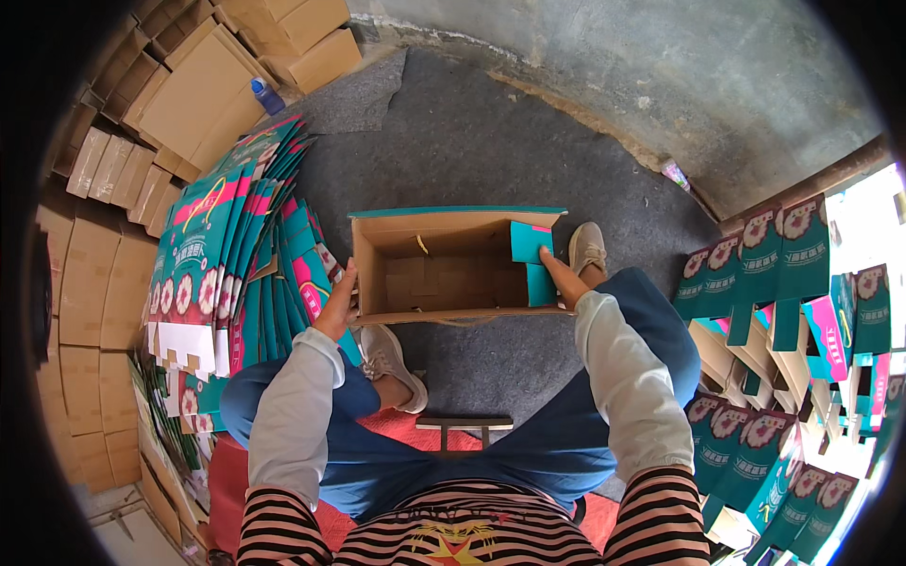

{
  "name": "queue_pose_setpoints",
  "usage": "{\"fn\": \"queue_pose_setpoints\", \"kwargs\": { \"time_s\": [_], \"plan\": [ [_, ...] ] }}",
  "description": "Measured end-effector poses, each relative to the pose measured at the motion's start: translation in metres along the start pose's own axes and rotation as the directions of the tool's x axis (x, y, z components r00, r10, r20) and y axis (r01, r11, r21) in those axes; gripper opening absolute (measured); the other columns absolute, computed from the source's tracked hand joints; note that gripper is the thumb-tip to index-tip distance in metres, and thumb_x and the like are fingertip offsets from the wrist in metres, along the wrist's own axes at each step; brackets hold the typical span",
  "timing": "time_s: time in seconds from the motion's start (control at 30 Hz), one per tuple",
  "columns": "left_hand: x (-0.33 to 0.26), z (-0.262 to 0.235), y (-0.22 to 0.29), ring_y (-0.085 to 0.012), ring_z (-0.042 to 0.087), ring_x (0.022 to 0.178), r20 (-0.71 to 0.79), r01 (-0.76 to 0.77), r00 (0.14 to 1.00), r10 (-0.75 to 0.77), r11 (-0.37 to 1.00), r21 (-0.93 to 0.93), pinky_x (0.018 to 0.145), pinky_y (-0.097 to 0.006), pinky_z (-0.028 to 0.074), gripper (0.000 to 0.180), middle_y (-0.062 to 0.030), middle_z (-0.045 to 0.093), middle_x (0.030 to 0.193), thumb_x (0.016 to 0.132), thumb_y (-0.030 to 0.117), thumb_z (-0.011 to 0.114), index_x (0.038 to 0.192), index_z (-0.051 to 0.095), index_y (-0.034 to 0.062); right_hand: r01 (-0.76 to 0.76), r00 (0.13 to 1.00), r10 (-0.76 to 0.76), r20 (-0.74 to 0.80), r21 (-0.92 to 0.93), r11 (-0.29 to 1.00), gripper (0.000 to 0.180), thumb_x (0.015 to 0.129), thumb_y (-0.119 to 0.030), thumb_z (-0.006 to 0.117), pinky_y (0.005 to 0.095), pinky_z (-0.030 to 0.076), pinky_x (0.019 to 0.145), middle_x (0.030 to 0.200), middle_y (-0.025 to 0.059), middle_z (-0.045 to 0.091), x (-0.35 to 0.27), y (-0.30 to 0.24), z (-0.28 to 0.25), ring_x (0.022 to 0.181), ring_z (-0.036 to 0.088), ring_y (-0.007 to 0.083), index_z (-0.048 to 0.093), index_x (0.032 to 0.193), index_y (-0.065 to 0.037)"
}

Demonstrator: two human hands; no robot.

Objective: The person takes flat cardboard packaging boxes from a stack, folds each box into shape by interlocking the bottom flaps and tucking the side panels, and stacks the assembled boxes.

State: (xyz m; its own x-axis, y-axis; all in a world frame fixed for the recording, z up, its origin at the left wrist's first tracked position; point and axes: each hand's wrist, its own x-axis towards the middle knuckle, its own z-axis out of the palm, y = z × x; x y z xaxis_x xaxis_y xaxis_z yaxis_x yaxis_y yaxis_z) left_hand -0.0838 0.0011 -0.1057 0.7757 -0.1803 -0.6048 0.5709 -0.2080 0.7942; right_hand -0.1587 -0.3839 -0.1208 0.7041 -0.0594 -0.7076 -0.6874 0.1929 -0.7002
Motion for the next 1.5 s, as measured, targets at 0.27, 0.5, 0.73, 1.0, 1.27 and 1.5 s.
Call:
{"fn": "queue_pose_setpoints", "kwargs": {
  "time_s": [0.27, 0.5, 0.73, 1.0, 1.27, 1.5],
  "plan": [
    [-0.003, 0.010, 0.001, -0.0247, 0.048, 0.114, -0.088, -0.011, 0.996, 0.018, 0.997, 0.075, 0.093, -0.040, 0.037, 0.081, -0.0127, 0.051, 0.124, 0.080, 0.070, 0.044, 0.128, 0.047, 0.0050, -0.076, 0.996, 0.080, 0.035, -0.094, 0.993, 0.091, 0.081, -0.068, 0.044, 0.0467, 0.031, 0.103, 0.147, 0.0131, 0.022, -0.011, -0.007, 0.005, 0.134, 0.025, 0.0292, 0.017, 0.143, -0.007],
    [0.007, 0.004, -0.007, -0.0250, 0.053, 0.105, -0.036, 0.009, 0.999, 0.003, 0.946, 0.325, 0.081, -0.045, 0.044, 0.070, -0.0121, 0.055, 0.118, 0.080, 0.068, 0.047, 0.109, 0.055, 0.0053, -0.022, 0.999, 0.031, 0.031, -0.255, 0.967, 0.084, 0.083, -0.068, 0.038, 0.0460, 0.034, 0.099, 0.142, 0.0124, 0.034, 0.007, 0.000, 0.000, 0.128, 0.034, 0.0296, 0.031, 0.139, -0.004],
    [0.028, 0.013, -0.026, -0.0328, 0.062, 0.085, -0.109, -0.262, 0.901, 0.419, 0.729, 0.632, 0.076, -0.038, 0.045, 0.062, -0.0242, 0.063, 0.088, 0.085, 0.057, 0.049, 0.092, 0.058, -0.0040, 0.067, 0.986, -0.150, -0.067, -0.672, 0.738, 0.079, 0.086, -0.063, 0.038, 0.0380, 0.040, 0.095, 0.130, 0.0250, 0.044, 0.028, 0.012, -0.016, 0.115, 0.049, 0.0362, 0.042, 0.129, 0.004],
    [0.023, 0.005, -0.017, -0.0398, 0.058, 0.096, -0.115, -0.117, 0.954, 0.276, 0.700, 0.705, 0.083, -0.043, 0.043, 0.067, -0.0265, 0.061, 0.098, 0.084, 0.058, 0.047, 0.104, 0.056, -0.0055, 0.408, 0.430, -0.894, -0.123, -0.857, 0.314, 0.037, 0.078, -0.026, 0.066, 0.0370, 0.048, 0.076, 0.099, 0.0141, 0.059, -0.019, -0.037, 0.015, 0.088, 0.060, 0.0306, 0.057, 0.109, -0.007],
    [0.011, 0.024, 0.022, -0.0311, 0.055, 0.105, -0.292, -0.487, 0.620, 0.728, 0.650, 0.584, 0.086, -0.037, 0.045, 0.046, -0.0208, 0.056, 0.113, 0.083, 0.029, 0.062, 0.117, 0.052, -0.0015, 0.268, 0.112, -0.974, 0.195, -0.950, -0.159, 0.008, 0.078, -0.016, 0.065, 0.0343, 0.050, 0.056, 0.083, 0.0025, 0.056, -0.019, -0.041, 0.004, 0.068, 0.060, 0.0228, 0.057, 0.079, -0.012],
    [0.004, 0.016, 0.034, -0.0279, 0.060, 0.096, 0.061, -0.475, 0.372, 0.926, 0.133, 0.870, 0.079, -0.035, 0.050, 0.025, -0.0108, 0.059, 0.112, 0.085, 0.014, 0.058, 0.109, 0.060, 0.0089, 0.259, 0.091, -0.961, 0.261, -0.938, -0.230, 0.012, 0.076, -0.017, 0.066, 0.0334, 0.049, 0.051, 0.080, 0.0029, 0.053, -0.018, -0.035, 0.005, 0.061, 0.059, 0.0224, 0.056, 0.076, -0.012]
  ]
}}
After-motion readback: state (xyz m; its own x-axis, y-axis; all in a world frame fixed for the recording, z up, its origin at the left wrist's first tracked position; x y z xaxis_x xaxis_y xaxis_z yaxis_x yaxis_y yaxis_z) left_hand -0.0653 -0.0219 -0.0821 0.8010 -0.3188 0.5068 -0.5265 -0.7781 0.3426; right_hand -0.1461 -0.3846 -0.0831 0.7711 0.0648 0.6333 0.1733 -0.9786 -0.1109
